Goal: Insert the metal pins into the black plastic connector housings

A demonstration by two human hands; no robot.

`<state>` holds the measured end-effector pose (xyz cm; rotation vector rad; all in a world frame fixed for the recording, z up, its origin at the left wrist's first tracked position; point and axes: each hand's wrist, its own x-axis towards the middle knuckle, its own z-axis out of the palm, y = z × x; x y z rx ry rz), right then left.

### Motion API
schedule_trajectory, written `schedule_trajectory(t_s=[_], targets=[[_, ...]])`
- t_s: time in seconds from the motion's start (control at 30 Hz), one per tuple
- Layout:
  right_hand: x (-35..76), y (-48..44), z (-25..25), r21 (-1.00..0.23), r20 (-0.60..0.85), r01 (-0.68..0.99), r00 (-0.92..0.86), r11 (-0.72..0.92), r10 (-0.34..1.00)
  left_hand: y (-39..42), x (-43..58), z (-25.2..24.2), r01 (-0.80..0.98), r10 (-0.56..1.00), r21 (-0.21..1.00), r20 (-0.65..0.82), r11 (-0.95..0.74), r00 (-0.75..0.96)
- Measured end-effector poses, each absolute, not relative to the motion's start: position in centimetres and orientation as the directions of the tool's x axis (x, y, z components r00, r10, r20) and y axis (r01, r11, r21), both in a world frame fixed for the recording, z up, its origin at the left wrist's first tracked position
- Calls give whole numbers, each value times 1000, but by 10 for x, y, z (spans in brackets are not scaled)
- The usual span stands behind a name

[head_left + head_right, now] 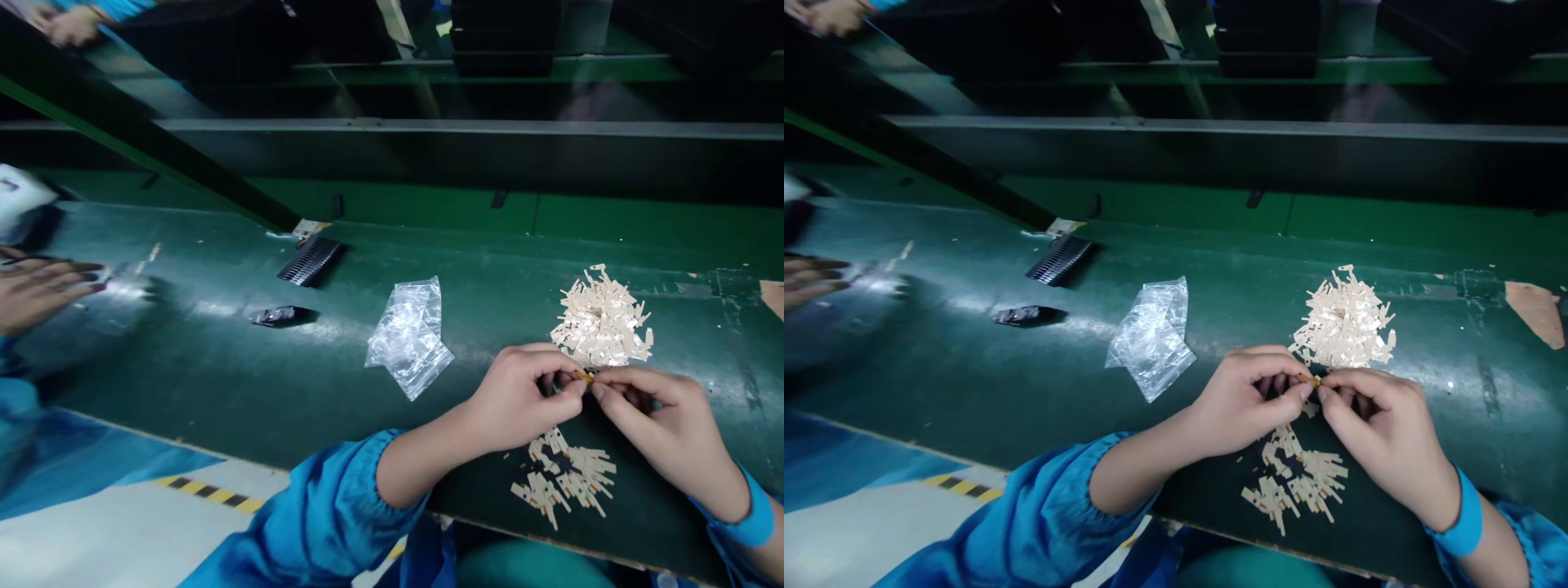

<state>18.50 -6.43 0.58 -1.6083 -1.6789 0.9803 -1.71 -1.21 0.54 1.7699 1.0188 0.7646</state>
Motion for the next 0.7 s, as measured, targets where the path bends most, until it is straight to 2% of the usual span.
schedule_trajectory(t_s=[0.17, 0.33, 0.57, 0.7], targets=[[184, -64, 5, -848, -79, 529, -113, -7, 990, -15, -17, 0, 303, 819, 859, 206, -414, 536], [184, -61, 3, -895, -194, 427, -108, -131, 975, -13, -17, -1, 318, 742, 781, 258, -537, 619], [183, -57, 8, -924, -241, 327, -92, -200, 966, -12, -19, 0, 323, 715, 757, 260, -568, 649], [185, -56, 6, -915, -256, 339, -64, -221, 964, -12, -19, 3, 284, 743, 818, 238, -501, 625]])
